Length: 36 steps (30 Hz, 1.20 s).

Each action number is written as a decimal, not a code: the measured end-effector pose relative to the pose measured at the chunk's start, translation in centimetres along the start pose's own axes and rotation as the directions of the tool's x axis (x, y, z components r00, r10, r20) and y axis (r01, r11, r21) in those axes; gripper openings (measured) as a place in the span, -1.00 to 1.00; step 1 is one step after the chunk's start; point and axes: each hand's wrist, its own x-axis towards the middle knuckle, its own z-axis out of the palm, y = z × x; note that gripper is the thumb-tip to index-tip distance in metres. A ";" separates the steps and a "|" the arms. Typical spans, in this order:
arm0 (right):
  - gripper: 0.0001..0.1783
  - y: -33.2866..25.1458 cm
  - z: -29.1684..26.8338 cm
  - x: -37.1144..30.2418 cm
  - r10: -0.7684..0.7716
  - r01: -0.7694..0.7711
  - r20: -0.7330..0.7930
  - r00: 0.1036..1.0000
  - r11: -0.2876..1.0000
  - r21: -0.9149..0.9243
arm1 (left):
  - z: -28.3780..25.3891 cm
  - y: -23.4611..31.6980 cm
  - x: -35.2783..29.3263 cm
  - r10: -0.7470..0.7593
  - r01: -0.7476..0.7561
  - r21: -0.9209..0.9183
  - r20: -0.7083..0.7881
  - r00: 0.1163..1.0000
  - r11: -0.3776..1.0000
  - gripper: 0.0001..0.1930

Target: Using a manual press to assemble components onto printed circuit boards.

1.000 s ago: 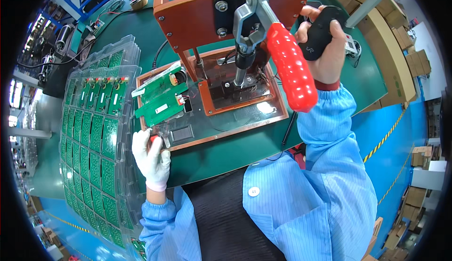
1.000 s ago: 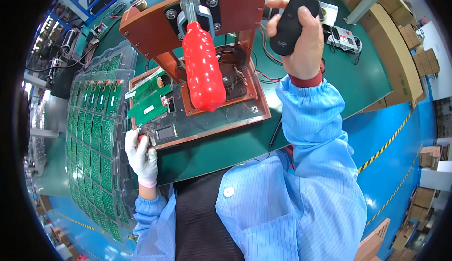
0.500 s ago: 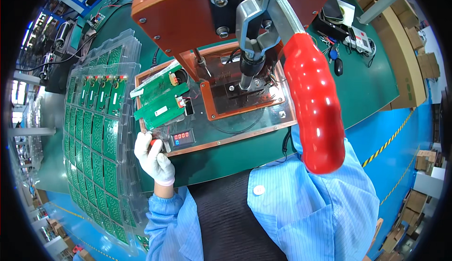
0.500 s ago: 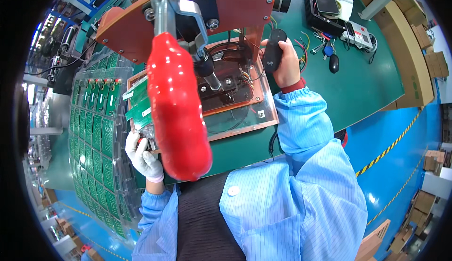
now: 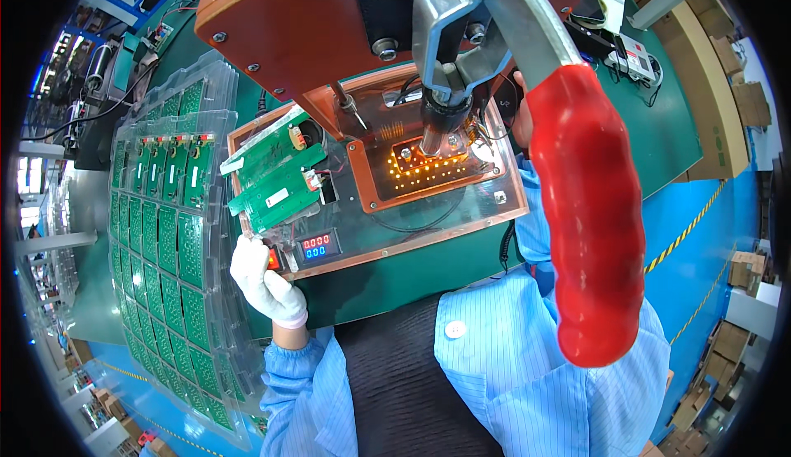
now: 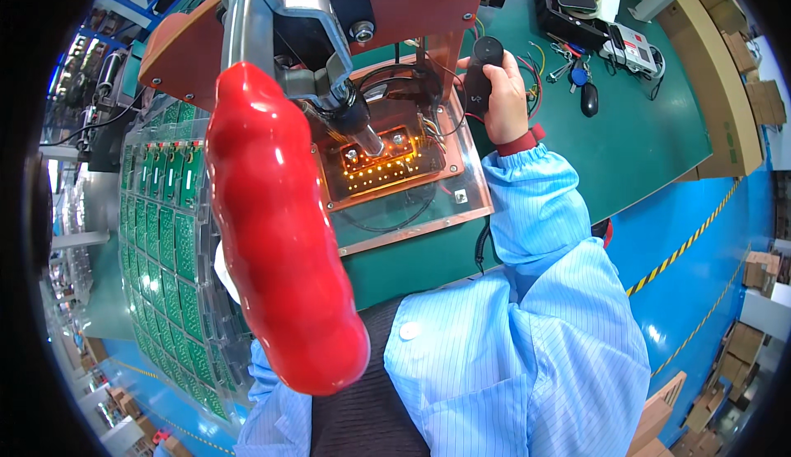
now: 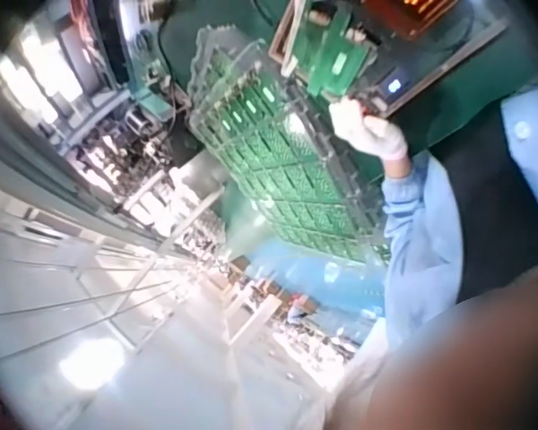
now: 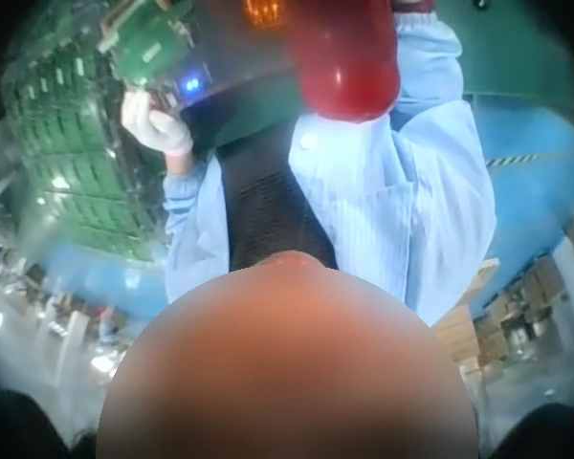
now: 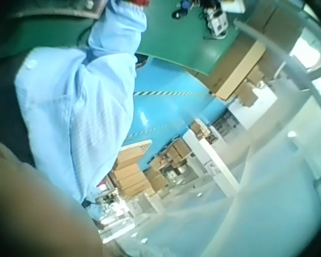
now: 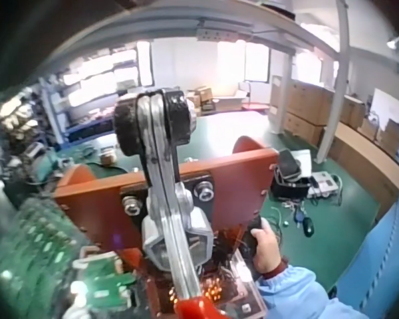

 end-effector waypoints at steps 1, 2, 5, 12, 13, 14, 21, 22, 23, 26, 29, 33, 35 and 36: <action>-0.68 -0.2 0.4 -0.2 0.000 -0.001 -0.029 1.000 0.999 -0.033 | 0.0 0.0 0.1 0.016 -0.015 0.005 -0.007 1.000 1.000 -0.69; -0.68 -0.5 0.8 -0.5 -0.001 -0.003 -0.057 0.998 0.998 -0.066 | 0.0 0.1 0.1 0.027 -0.027 0.007 -0.012 1.000 1.000 -0.69; -0.68 -1.7 2.3 -1.4 -0.013 -0.011 -0.145 0.989 0.986 -0.166 | 0.1 0.1 0.3 0.047 -0.046 0.011 -0.022 0.999 0.999 -0.69; -0.67 -1.3 1.2 -0.8 -0.062 0.055 -0.029 0.998 0.978 -0.200 | 0.2 0.2 0.5 0.075 -0.074 0.015 -0.032 0.997 0.997 -0.70; -0.67 -0.8 0.8 -0.4 -0.047 0.047 0.003 0.999 0.988 -0.144 | 0.1 0.2 0.5 0.078 -0.077 0.020 -0.031 0.996 0.997 -0.70; -0.67 -0.5 0.5 -0.3 -0.034 0.038 0.036 0.999 0.995 -0.088 | 0.0 0.2 0.5 0.079 -0.078 0.024 -0.031 0.996 0.997 -0.70; -0.67 0.8 -0.4 -0.3 -0.060 0.064 0.037 0.998 0.992 -0.113 | -0.2 0.2 0.1 0.079 -0.079 0.022 -0.037 0.996 0.997 -0.69; -0.67 0.8 -0.5 -0.1 -0.060 0.063 0.032 0.998 0.991 -0.114 | 0.1 0.1 0.3 0.080 -0.080 0.019 -0.033 0.996 0.997 -0.69; -0.67 0.8 -0.7 0.0 -0.065 0.067 0.023 0.998 0.992 -0.109 | 0.4 0.0 0.5 0.080 -0.079 0.010 -0.030 0.996 0.997 -0.69; -0.66 0.4 -0.1 -0.1 -0.078 0.083 0.050 0.996 0.990 -0.110 | -0.1 0.2 0.2 0.082 -0.081 0.017 -0.057 0.995 0.997 -0.69; -0.66 0.5 -0.2 0.3 -0.073 0.080 0.062 0.995 0.989 -0.122 | 0.0 0.2 0.3 0.081 -0.080 0.028 -0.061 0.995 0.996 -0.69; -0.65 0.8 -0.5 0.6 -0.079 0.083 0.047 0.996 0.991 -0.105 | 0.6 0.1 0.6 0.079 -0.078 0.016 -0.057 0.995 0.997 -0.69; -0.65 0.2 0.0 0.1 -0.094 0.099 0.043 0.995 0.987 -0.128 | 0.5 0.1 0.5 0.079 -0.078 0.020 -0.053 0.995 0.997 -0.69; -0.65 0.0 0.2 -0.1 -0.112 0.117 0.042 0.993 0.981 -0.152 | 0.4 0.0 0.4 0.079 -0.078 0.023 -0.052 0.995 0.997 -0.69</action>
